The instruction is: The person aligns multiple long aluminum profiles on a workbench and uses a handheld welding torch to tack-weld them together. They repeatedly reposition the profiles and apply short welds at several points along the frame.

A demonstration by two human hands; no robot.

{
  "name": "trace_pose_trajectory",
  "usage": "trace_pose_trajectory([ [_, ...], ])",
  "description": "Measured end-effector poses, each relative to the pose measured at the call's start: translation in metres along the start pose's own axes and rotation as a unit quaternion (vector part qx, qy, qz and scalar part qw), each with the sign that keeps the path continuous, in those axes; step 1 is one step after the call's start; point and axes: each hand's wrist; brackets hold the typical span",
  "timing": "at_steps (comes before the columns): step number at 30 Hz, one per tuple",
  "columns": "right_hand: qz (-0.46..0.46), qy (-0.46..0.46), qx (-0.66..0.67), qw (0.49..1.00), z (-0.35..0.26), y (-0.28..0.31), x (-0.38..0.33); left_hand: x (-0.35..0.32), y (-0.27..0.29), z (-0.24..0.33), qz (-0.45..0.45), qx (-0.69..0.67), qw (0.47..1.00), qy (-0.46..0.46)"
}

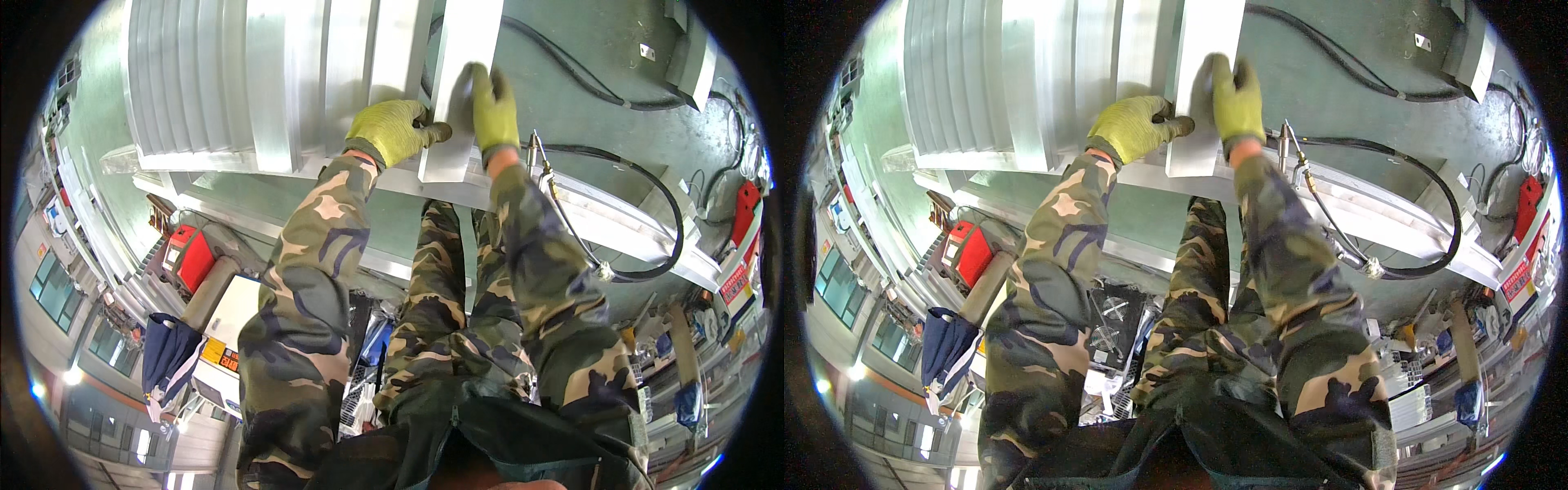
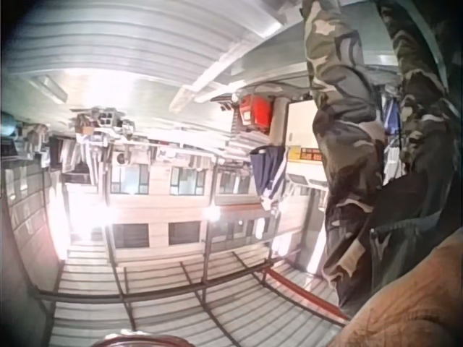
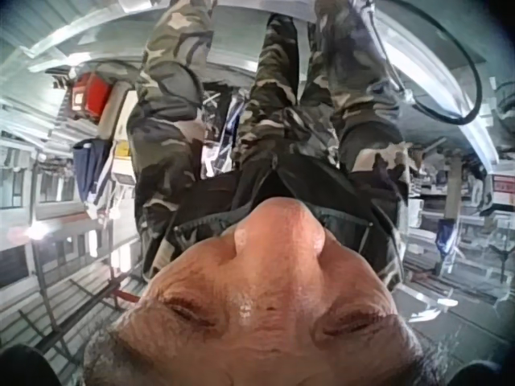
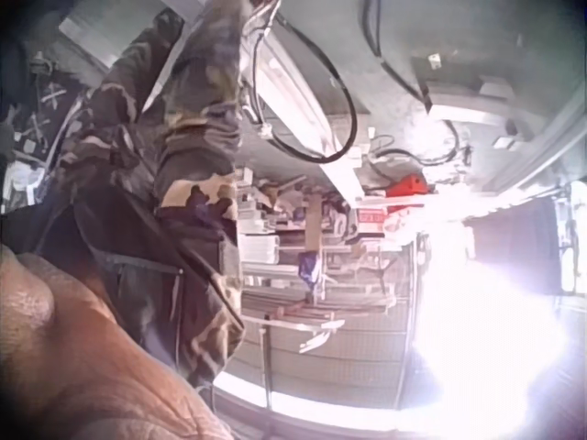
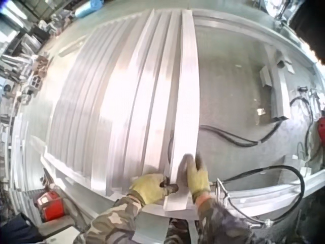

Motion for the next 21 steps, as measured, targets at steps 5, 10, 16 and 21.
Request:
trace_pose_trajectory([
  [5,-0.023,-0.115,-0.032,0.993,0.06,0.002,-0.054,0.009,0.003,-0.002,-0.017,0.078,0.994,-0.074],
  [10,-0.022,-0.061,0.003,0.998,0.074,-0.004,-0.044,0.012,-0.004,-0.008,0.029,0.024,0.995,-0.09],
  [16,-0.017,-0.098,-0.114,0.988,0.084,-0.017,-0.026,0.02,-0.007,-0.012,0.019,0.081,0.996,-0.023],
  [21,-0.047,-0.03,-0.195,0.979,0.065,-0.004,-0.032,0.014,-0.001,-0.011,-0.003,0.082,0.996,0.027],
])
Point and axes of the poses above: each hand's wrist, its own x-axis towards the middle knuckle, its own y-axis out of the back of the hand, z = x × y, and after that the axes turned 8 degrees about -y, right-handed
